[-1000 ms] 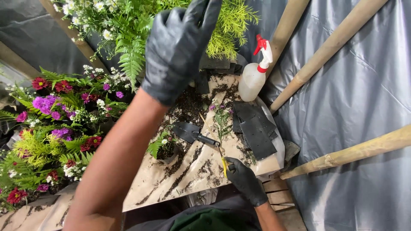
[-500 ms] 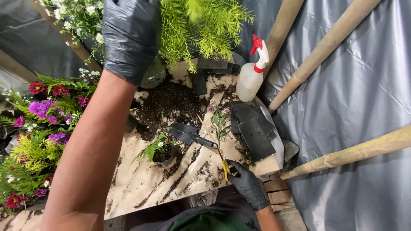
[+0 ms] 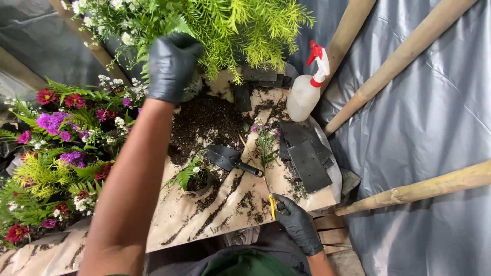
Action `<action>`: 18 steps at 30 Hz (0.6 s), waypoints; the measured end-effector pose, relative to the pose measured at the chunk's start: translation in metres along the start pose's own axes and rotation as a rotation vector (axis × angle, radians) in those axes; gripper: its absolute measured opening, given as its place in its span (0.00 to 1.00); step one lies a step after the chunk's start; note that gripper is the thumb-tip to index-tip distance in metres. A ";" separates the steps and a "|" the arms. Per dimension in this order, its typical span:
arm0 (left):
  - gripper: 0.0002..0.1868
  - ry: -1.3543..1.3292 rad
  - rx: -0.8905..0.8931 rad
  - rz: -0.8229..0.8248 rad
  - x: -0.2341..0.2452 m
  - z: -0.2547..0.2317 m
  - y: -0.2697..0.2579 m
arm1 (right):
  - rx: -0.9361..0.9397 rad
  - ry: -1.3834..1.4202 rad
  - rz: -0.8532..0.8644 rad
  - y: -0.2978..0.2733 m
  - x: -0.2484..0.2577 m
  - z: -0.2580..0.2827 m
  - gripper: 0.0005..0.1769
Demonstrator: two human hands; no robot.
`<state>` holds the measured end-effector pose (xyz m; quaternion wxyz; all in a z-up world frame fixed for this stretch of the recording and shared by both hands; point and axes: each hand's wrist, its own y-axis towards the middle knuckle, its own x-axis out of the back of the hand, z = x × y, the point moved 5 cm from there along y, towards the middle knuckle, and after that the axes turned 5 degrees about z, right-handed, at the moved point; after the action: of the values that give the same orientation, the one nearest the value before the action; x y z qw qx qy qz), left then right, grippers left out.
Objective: The person arranges a floral display on a table, using yellow-handled scissors to trim stems of white flowers and green foliage. They place the cut pieces into a small black pot containing soil and a fern, adjusting the arrangement with gloved hands.
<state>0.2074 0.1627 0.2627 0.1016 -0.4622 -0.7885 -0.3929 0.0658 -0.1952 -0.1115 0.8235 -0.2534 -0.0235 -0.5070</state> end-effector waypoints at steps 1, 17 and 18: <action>0.07 -0.081 0.054 0.105 -0.011 -0.003 -0.009 | -0.040 -0.013 0.005 -0.003 0.000 0.003 0.32; 0.18 -0.832 0.435 0.257 -0.082 -0.017 -0.032 | -0.105 -0.003 -0.019 -0.018 0.004 0.005 0.32; 0.17 -0.753 0.433 0.279 -0.080 -0.017 -0.035 | -0.112 0.026 -0.010 -0.016 0.002 0.002 0.33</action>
<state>0.2198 0.0891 0.2141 -0.0459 -0.6426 -0.7648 -0.0064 0.0534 -0.2023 -0.1027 0.8058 -0.2924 0.0144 -0.5148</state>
